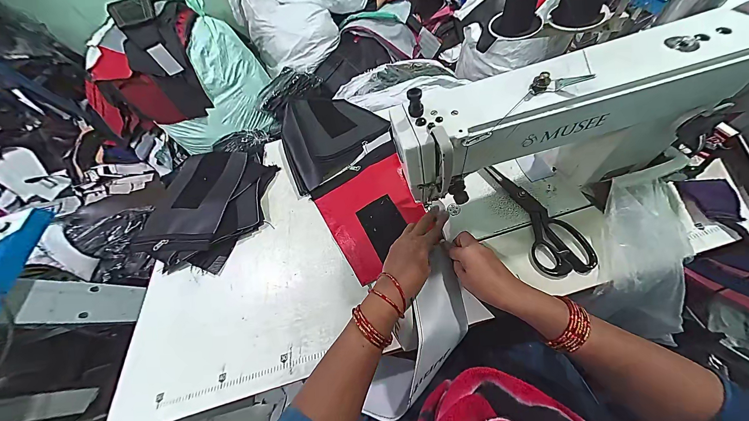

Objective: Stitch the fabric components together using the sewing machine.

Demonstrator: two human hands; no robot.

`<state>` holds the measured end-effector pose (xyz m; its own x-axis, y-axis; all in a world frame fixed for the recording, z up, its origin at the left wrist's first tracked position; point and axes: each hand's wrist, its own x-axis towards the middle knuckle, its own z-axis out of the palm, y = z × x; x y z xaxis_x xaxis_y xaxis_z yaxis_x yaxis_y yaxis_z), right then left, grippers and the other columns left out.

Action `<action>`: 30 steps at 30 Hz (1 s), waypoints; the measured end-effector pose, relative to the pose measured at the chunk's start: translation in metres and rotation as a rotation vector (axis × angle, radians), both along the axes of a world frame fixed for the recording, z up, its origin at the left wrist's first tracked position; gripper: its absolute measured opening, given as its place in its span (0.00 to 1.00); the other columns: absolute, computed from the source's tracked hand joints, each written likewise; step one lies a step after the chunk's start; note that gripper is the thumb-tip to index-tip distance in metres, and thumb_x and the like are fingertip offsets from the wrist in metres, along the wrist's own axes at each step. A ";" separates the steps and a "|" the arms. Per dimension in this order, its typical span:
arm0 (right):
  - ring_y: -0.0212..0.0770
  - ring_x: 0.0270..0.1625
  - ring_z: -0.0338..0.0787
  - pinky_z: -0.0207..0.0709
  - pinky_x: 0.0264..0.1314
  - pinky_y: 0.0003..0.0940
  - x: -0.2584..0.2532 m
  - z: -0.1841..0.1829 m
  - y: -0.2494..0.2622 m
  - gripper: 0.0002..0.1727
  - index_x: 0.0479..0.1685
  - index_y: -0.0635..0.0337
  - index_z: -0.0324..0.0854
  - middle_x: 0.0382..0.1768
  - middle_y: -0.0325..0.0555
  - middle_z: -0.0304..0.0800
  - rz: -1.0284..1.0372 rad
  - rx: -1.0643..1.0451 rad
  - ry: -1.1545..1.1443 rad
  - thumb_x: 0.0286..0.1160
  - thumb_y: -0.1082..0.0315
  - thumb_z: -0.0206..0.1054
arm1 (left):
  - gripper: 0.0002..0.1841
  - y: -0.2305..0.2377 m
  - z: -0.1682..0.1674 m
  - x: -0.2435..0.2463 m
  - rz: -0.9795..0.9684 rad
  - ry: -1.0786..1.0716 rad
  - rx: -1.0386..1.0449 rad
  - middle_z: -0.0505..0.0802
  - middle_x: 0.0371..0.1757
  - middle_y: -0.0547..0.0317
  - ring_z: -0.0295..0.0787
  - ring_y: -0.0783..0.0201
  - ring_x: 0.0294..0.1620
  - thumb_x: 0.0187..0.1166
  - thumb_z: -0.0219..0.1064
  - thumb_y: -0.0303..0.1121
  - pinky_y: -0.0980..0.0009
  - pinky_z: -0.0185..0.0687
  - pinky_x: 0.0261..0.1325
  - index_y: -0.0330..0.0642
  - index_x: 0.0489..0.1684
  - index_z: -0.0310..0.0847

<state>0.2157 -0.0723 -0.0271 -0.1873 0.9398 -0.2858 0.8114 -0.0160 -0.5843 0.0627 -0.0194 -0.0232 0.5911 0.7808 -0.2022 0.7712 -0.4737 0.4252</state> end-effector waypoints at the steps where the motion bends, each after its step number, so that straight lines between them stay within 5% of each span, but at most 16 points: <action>1: 0.60 0.63 0.86 0.79 0.67 0.49 0.000 0.003 0.000 0.20 0.65 0.73 0.83 0.66 0.69 0.79 0.004 -0.022 -0.003 0.81 0.79 0.52 | 0.32 0.003 0.006 0.005 -0.046 0.093 -0.020 0.64 0.94 0.61 0.71 0.48 0.84 0.82 0.56 0.17 0.54 0.72 0.79 0.49 0.89 0.66; 5: 0.60 0.64 0.86 0.79 0.67 0.48 -0.001 0.008 0.000 0.17 0.58 0.77 0.84 0.66 0.70 0.78 0.007 -0.049 -0.021 0.79 0.81 0.53 | 0.31 0.002 0.013 0.012 -0.182 0.247 -0.019 0.74 0.88 0.53 0.72 0.43 0.82 0.79 0.55 0.12 0.52 0.68 0.81 0.38 0.85 0.70; 11: 0.58 0.61 0.87 0.80 0.64 0.46 -0.002 0.000 0.000 0.21 0.66 0.71 0.84 0.64 0.68 0.81 -0.008 0.007 0.000 0.82 0.79 0.52 | 0.27 -0.008 -0.018 -0.012 -0.137 -0.101 0.205 0.88 0.75 0.52 0.83 0.47 0.74 0.71 0.53 0.09 0.59 0.75 0.78 0.33 0.67 0.86; 15: 0.58 0.60 0.88 0.81 0.63 0.45 -0.001 -0.001 0.000 0.21 0.68 0.70 0.83 0.63 0.67 0.81 0.003 0.013 -0.001 0.82 0.78 0.52 | 0.28 -0.012 -0.017 -0.013 -0.131 -0.130 0.199 0.88 0.75 0.48 0.82 0.44 0.77 0.67 0.56 0.07 0.59 0.73 0.80 0.30 0.67 0.86; 21: 0.57 0.60 0.87 0.81 0.64 0.46 -0.001 -0.004 0.007 0.20 0.65 0.70 0.85 0.61 0.67 0.83 -0.006 0.031 0.044 0.81 0.79 0.53 | 0.22 -0.008 -0.024 -0.011 -0.094 -0.143 0.209 0.88 0.75 0.47 0.81 0.45 0.77 0.74 0.55 0.10 0.58 0.74 0.80 0.29 0.63 0.87; 24: 0.57 0.62 0.86 0.79 0.67 0.45 -0.003 -0.003 0.013 0.21 0.67 0.70 0.84 0.62 0.67 0.82 -0.015 0.023 0.050 0.82 0.78 0.52 | 0.24 -0.001 -0.017 -0.012 -0.081 -0.088 0.121 0.84 0.79 0.49 0.76 0.47 0.82 0.78 0.50 0.12 0.59 0.68 0.84 0.31 0.69 0.85; 30: 0.58 0.65 0.84 0.77 0.70 0.45 -0.006 0.001 0.033 0.21 0.70 0.71 0.82 0.66 0.68 0.80 -0.024 -0.015 0.044 0.84 0.77 0.51 | 0.22 0.016 -0.026 -0.013 -0.052 -0.144 0.203 0.88 0.70 0.42 0.80 0.44 0.78 0.79 0.54 0.13 0.56 0.76 0.78 0.32 0.66 0.86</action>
<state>0.2102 -0.0395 -0.0259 -0.1780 0.9399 -0.2914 0.7840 -0.0435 -0.6193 0.0495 -0.0035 -0.0488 0.6429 0.7646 0.0448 0.6818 -0.5980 0.4213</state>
